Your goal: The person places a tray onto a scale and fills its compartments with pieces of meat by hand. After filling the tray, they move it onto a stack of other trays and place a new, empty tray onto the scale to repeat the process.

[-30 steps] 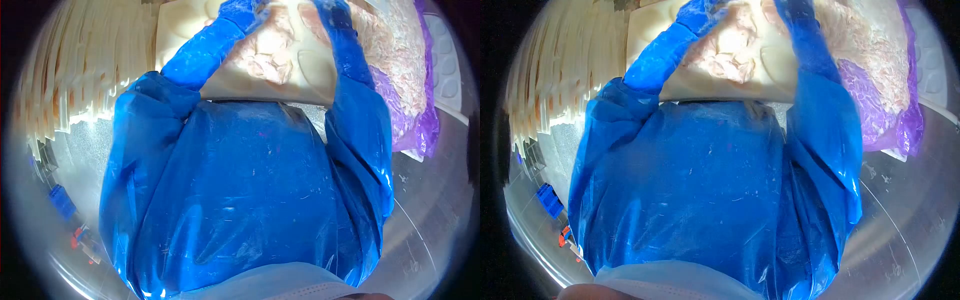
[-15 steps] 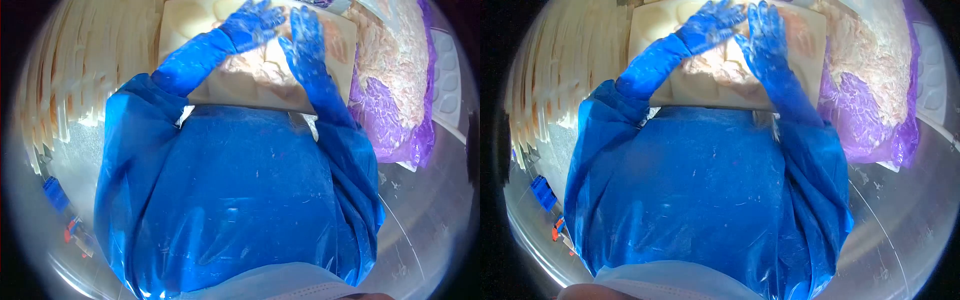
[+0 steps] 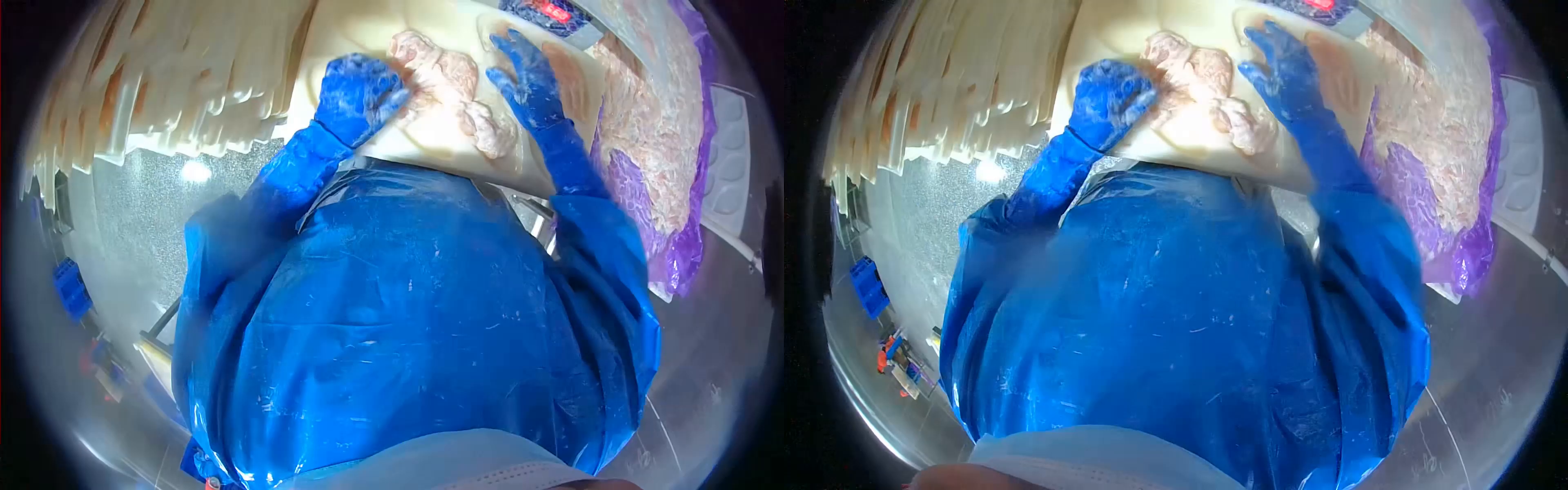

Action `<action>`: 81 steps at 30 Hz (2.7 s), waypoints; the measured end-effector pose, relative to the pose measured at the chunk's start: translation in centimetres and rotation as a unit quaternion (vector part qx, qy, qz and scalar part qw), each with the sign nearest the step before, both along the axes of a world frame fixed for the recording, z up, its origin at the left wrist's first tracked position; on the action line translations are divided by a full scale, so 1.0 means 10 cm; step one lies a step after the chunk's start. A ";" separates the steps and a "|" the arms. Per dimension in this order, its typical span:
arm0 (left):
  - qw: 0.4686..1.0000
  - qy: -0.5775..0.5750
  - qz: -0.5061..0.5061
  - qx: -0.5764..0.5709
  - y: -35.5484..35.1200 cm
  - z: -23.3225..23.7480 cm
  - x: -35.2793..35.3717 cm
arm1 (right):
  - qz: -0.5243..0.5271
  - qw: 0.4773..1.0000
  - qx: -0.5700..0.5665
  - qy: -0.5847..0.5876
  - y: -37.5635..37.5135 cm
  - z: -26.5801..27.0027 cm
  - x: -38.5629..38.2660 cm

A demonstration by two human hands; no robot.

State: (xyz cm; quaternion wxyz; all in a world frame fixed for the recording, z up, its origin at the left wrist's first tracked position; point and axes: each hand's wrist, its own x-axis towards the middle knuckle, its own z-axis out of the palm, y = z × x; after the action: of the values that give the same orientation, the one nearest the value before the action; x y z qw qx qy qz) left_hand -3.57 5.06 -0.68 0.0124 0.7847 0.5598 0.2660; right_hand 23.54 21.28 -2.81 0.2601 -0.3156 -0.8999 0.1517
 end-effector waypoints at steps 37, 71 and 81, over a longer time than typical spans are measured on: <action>0.982 -0.078 -0.173 -0.004 0.93 -0.07 1.72 | -0.245 0.967 -0.058 0.044 -0.96 0.25 1.51; 0.714 -0.521 -0.217 -0.415 0.95 0.32 2.29 | -0.029 0.991 -0.124 0.036 -0.68 0.73 1.70; 0.772 -0.450 -0.353 -0.276 1.25 0.08 1.99 | -0.253 0.941 -0.168 0.146 -1.01 0.77 1.55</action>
State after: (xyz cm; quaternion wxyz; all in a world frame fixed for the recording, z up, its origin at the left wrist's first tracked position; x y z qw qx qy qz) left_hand 16.30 17.60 0.12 0.5721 0.6805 0.2232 0.3997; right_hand 39.03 11.17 4.88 0.3614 -0.5468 -0.7037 0.2741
